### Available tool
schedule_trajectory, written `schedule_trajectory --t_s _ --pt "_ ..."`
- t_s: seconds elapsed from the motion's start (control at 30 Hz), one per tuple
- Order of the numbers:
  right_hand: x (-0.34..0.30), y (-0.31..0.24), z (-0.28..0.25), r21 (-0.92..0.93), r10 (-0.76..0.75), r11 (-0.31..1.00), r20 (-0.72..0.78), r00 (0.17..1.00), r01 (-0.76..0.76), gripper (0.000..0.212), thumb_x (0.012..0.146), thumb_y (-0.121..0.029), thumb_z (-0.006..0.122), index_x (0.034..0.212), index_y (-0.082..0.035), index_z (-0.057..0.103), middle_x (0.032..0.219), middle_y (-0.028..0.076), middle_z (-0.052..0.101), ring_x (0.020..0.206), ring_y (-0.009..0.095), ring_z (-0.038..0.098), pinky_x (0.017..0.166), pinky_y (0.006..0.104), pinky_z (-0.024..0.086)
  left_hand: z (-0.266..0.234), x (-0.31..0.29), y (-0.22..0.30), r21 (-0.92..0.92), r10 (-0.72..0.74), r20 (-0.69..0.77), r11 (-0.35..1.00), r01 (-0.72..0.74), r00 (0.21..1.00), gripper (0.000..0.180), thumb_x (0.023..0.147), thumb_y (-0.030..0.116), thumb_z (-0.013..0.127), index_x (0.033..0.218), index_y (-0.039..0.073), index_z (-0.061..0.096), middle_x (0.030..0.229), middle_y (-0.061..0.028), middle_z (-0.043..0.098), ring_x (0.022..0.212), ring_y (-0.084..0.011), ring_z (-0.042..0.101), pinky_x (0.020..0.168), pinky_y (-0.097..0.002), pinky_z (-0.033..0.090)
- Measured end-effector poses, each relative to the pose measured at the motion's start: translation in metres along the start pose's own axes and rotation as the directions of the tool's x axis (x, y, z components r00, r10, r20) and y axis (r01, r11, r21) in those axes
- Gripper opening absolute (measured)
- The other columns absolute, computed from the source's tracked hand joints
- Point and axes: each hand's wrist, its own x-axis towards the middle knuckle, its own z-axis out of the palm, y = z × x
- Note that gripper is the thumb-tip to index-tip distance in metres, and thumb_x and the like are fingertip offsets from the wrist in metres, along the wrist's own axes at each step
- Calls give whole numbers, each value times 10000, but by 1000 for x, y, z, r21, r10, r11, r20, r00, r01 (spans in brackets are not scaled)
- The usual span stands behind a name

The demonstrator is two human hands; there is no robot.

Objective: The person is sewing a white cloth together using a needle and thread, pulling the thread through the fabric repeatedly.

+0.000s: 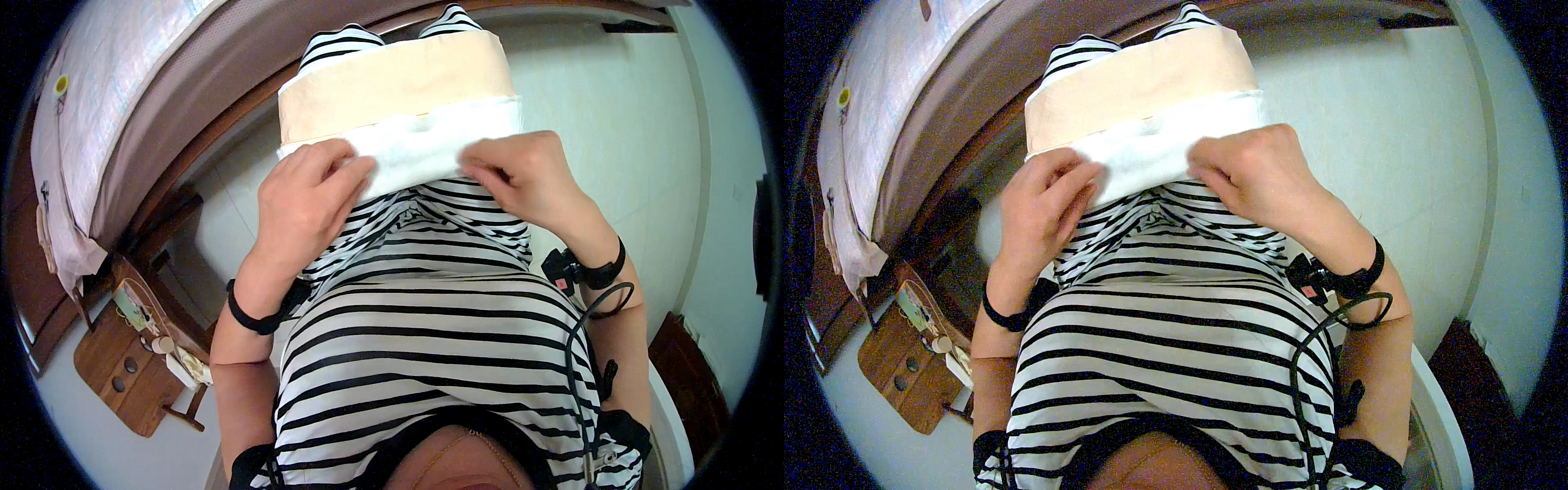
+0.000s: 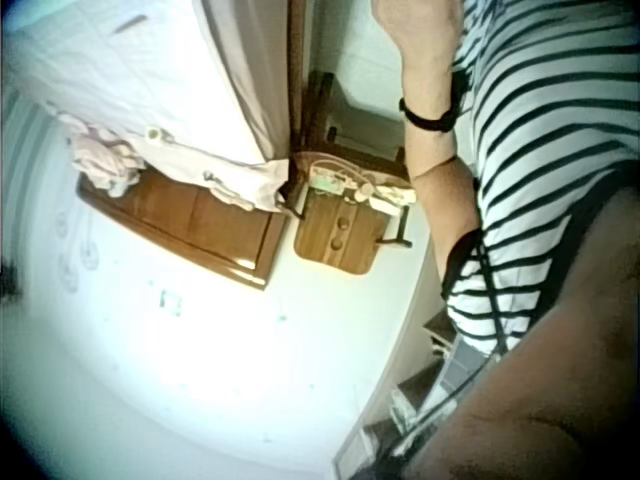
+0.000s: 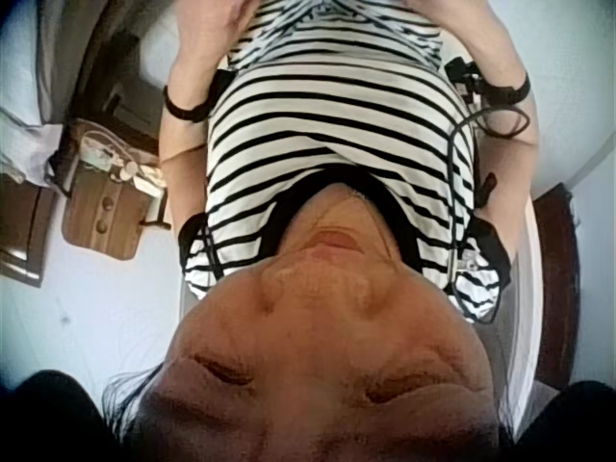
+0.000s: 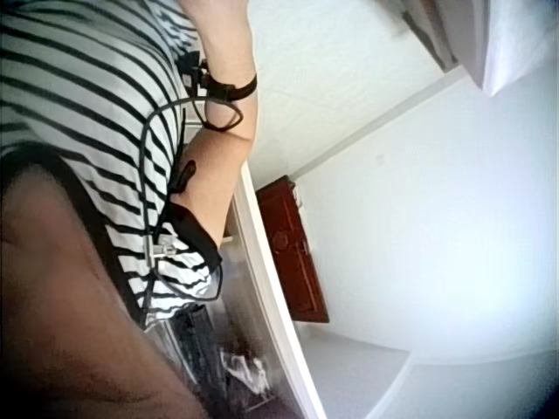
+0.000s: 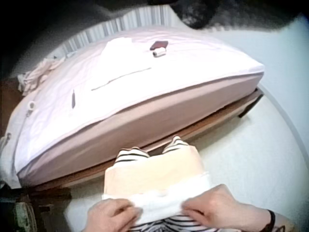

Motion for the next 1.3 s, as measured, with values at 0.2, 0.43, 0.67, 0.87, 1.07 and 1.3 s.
schedule_trajectory --t_s 0.2,0.43,0.67,0.87,1.07,1.3 --pt "-2 4 -1 -40 102 994 11 995 -101 98 802 -192 684 880 -136 665 632 71 626 560 258 621 514 366 484 2 3 -10 98 -17 -60 995 23 998 261 757 118 708 1016 116 673 1089 -97 629 911 -287 601 793 -388 474" --pt "9 11 4 32 105 994 -171 980 -101 159 806 -223 696 947 -151 711 692 78 662 573 239 632 524 337 495 8 14 -11 88 127 -71 989 -120 989 259 764 91 686 1023 107 682 1134 -111 633 1008 -287 600 835 -385 470" --pt "11 22 -1 70 112 993 -320 941 -94 170 804 -102 718 968 -58 716 707 76 680 530 121 582 515 223 459 6 10 -20 55 -23 -322 998 43 946 209 761 70 703 969 79 683 988 -76 647 889 -247 607 763 -350 455" --pt "12 24 5 127 234 971 -346 909 -202 116 792 -141 703 904 -112 711 681 79 663 551 224 623 510 282 477 9 2 -48 3 -134 -487 988 155 863 201 753 43 702 951 63 676 921 -98 651 815 -258 619 720 -343 481" --pt "21 16 8 2 -114 993 -341 933 122 84 769 -103 717 850 -87 704 682 76 660 539 209 609 498 290 458 11 -1 -20 35 83 -247 996 -77 965 169 729 68 719 895 77 694 876 -84 635 780 -249 608 686 -348 492" --pt "17 14 17 52 18 999 -361 932 1 84 779 -107 718 857 -76 716 730 87 684 571 216 637 524 286 486 5 0 -19 30 -100 -282 993 113 954 225 761 138 723 978 82 705 958 -112 627 817 -267 607 741 -344 493"
